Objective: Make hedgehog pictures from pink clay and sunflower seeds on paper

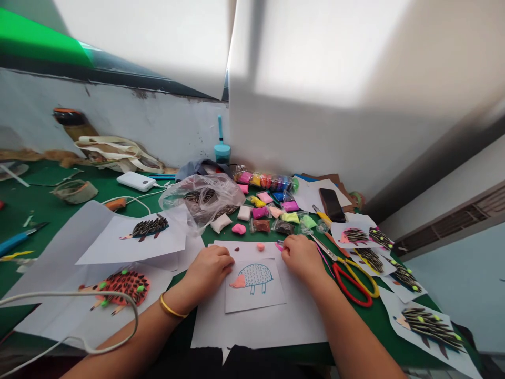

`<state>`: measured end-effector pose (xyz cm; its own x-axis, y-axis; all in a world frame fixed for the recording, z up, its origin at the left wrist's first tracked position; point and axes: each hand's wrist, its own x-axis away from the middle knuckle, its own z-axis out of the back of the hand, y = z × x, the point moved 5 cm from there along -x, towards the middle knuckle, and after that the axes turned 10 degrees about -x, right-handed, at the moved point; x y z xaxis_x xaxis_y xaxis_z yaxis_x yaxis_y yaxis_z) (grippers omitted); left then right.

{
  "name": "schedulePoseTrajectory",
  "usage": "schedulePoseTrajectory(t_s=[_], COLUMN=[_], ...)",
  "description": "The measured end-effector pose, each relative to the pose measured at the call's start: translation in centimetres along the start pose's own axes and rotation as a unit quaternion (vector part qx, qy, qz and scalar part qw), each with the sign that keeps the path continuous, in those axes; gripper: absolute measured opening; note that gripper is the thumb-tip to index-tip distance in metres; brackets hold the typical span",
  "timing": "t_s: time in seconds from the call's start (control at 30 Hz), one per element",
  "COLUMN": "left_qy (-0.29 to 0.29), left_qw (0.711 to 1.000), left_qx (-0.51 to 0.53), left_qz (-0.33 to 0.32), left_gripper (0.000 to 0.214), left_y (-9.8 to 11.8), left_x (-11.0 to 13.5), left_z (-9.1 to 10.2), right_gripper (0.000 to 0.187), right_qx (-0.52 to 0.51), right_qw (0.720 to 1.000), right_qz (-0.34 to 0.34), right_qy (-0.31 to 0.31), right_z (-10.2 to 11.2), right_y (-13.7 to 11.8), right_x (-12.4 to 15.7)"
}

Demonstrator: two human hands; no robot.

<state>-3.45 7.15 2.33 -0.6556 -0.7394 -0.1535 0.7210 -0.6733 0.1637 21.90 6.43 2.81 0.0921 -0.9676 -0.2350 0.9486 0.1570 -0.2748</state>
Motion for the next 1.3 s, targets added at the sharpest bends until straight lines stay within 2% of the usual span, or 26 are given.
schedulePoseTrajectory(t_s=[0.2,0.43,0.63,0.77,0.87,1.1,1.3], left_qy=[-0.009,-0.012,-0.015,0.001,0.016,0.057,0.076], left_qw=[1.0,0.998,0.997,0.998,0.997,0.991,0.975], left_qx=[-0.024,-0.052,-0.056,-0.038,-0.008,0.097,0.183], left_qz=[-0.003,0.042,0.048,0.058,0.072,0.072,0.095], left_gripper=[0.015,0.017,0.02,0.017,0.015,0.018,0.025], left_y=[0.4,-0.4,-0.7,-0.3,-0.1,0.8,0.3], left_x=[-0.4,-2.8,-4.5,-4.4,-4.1,-2.8,-2.0], left_z=[-0.1,-0.3,-0.9,-0.5,0.0,0.8,0.2], right_gripper=[0.018,0.02,0.019,0.024,0.031,0.033,0.029], right_qx=[-0.023,-0.082,-0.102,-0.111,-0.114,-0.102,-0.11], right_qw=[0.999,0.996,0.994,0.991,0.99,0.992,0.99], right_qz=[-0.027,-0.011,0.028,0.057,0.081,0.062,0.064], right_qy=[0.04,0.025,0.037,0.049,0.035,0.026,0.055], right_z=[0.7,-1.2,-2.4,-2.3,-2.5,-2.8,-2.3], right_y=[0.7,-0.6,-1.9,-2.3,-2.8,-2.7,-3.0], right_x=[-0.3,0.7,1.4,1.3,1.2,1.3,1.3])
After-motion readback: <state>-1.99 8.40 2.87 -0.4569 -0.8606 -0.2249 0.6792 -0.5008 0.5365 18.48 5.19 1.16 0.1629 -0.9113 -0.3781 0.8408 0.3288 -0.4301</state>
